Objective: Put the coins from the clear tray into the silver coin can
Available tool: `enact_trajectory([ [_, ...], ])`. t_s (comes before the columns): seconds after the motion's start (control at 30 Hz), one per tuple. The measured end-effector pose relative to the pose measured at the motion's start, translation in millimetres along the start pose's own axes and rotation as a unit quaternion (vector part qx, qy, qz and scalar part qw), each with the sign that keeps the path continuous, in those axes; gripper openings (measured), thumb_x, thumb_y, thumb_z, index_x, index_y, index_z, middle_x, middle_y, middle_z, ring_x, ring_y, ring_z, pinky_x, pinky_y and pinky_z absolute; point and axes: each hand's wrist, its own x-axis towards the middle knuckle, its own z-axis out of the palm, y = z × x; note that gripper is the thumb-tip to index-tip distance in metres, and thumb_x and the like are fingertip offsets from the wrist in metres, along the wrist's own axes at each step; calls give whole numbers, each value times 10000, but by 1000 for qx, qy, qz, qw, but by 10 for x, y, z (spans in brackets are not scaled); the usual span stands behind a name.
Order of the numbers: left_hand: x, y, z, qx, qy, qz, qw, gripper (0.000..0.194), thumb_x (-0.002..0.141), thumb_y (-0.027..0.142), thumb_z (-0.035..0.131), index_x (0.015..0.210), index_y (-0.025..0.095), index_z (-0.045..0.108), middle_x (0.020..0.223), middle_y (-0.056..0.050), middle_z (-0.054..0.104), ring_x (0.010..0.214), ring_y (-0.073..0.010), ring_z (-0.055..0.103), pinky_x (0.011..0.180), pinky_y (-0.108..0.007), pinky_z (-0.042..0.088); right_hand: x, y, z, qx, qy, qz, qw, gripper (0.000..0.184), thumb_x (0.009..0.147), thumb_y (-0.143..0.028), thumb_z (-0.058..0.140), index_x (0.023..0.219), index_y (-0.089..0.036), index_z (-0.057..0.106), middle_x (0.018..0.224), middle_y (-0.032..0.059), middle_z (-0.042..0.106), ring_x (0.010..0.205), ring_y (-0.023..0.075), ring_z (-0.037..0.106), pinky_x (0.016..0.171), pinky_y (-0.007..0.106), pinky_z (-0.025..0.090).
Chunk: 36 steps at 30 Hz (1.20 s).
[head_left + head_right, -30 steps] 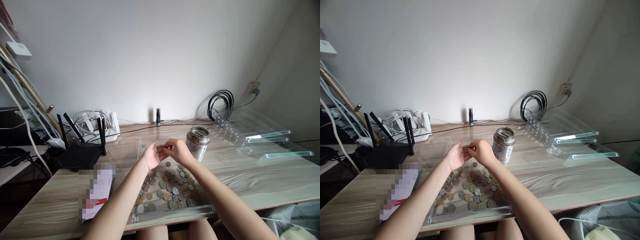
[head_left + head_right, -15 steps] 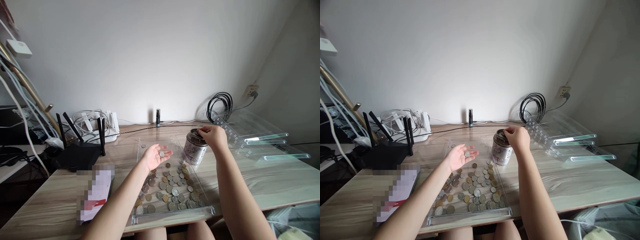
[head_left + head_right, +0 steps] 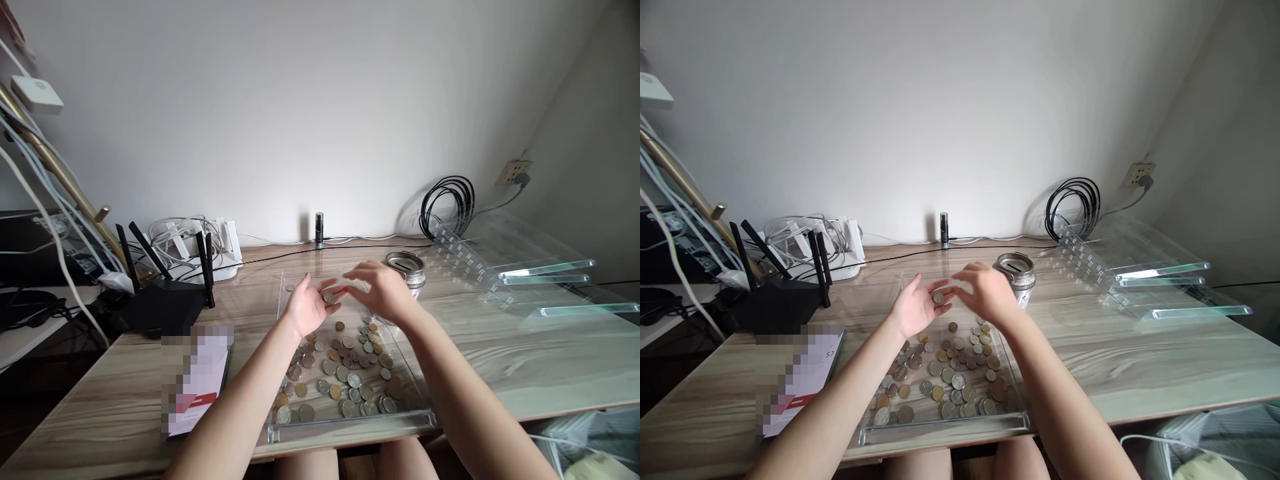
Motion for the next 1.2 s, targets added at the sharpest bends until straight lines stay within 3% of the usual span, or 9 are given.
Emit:
enact_trajectory([
  [0.13, 4, -8, 9, -18, 1, 4, 1000, 456, 845, 443, 313, 958, 81, 566, 741, -105, 604, 679, -170, 583, 616, -273, 446, -4, -210, 235, -22, -86, -43, 995, 143, 751, -237, 529, 817, -226, 655, 847, 35, 605, 808, 148, 506, 642, 234, 389],
  [0.3, -5, -10, 20, -21, -14, -6, 1000, 451, 833, 471, 330, 943, 99, 562, 768, -118, 618, 714, -194, 595, 664, -317, 454, -13, -199, 104, -34, -30, -43, 998, 245, 836, -257, 415, 800, -200, 650, 821, 53, 611, 771, 144, 504, 604, 234, 375],
  [0.5, -6, 35, 8, 14, 16, 42, 999, 446, 823, 465, 358, 1022, 115, 548, 1061, -168, 586, 1018, -261, 534, 798, -371, 433, -83, 263, -395, -136, 143, 158, 968, 258, 800, -328, 436, 777, -196, 656, 815, 52, 625, 742, 175, 524, 548, 259, 352],
  [0.7, -13, 61, 3, 30, 40, 54, 997, 432, 816, 439, 369, 1003, 103, 565, 1094, -176, 570, 1029, -261, 528, 815, -378, 429, -44, 581, -433, -208, 23, 256, 944, 242, 741, -342, 457, 700, -215, 659, 745, 45, 631, 678, 188, 531, 498, 262, 304],
  [0.77, -13, 65, 1, 36, 52, 55, 996, 417, 814, 428, 376, 982, 102, 574, 1074, -175, 580, 1005, -257, 542, 800, -373, 435, -22, 545, -425, -215, 12, 263, 941, 246, 736, -351, 460, 724, -217, 666, 734, 53, 633, 690, 198, 537, 508, 265, 311],
  [0.93, 24, 58, -34, 52, 95, 75, 991, 357, 807, 376, 393, 903, 95, 592, 980, -166, 615, 902, -235, 585, 736, -338, 449, -104, 196, -307, -168, 97, 196, 961, 261, 776, -278, 422, 890, -212, 647, 893, 48, 638, 806, 179, 547, 599, 251, 361],
  [1.03, 63, 32, -63, 96, 159, 80, 979, 260, 785, 288, 422, 828, 97, 593, 882, -142, 635, 781, -200, 604, 668, -303, 449, -232, -32, -19, -74, -86, 136, 984, 229, 782, -270, 428, 802, -225, 652, 781, 27, 648, 667, 138, 559, 558, 226, 354],
  [1.1, 81, 12, -71, 140, 196, 79, 967, 194, 761, 220, 443, 803, 104, 593, 851, -124, 640, 723, -173, 603, 639, -280, 441, -298, -99, 230, -55, -204, 99, 972, 215, 783, -261, 432, 813, -222, 642, 760, 32, 647, 655, 144, 567, 550, 228, 345],
  [1.2, 83, -8, -63, 188, 209, 76, 957, 166, 745, 175, 449, 792, 110, 595, 851, -116, 640, 703, -159, 597, 624, -268, 435, -316, -73, 542, -69, -273, 98, 954, 250, 782, -283, 444, 972, -183, 573, 817, 73, 642, 695, 176, 580, 556, 242, 341],
])
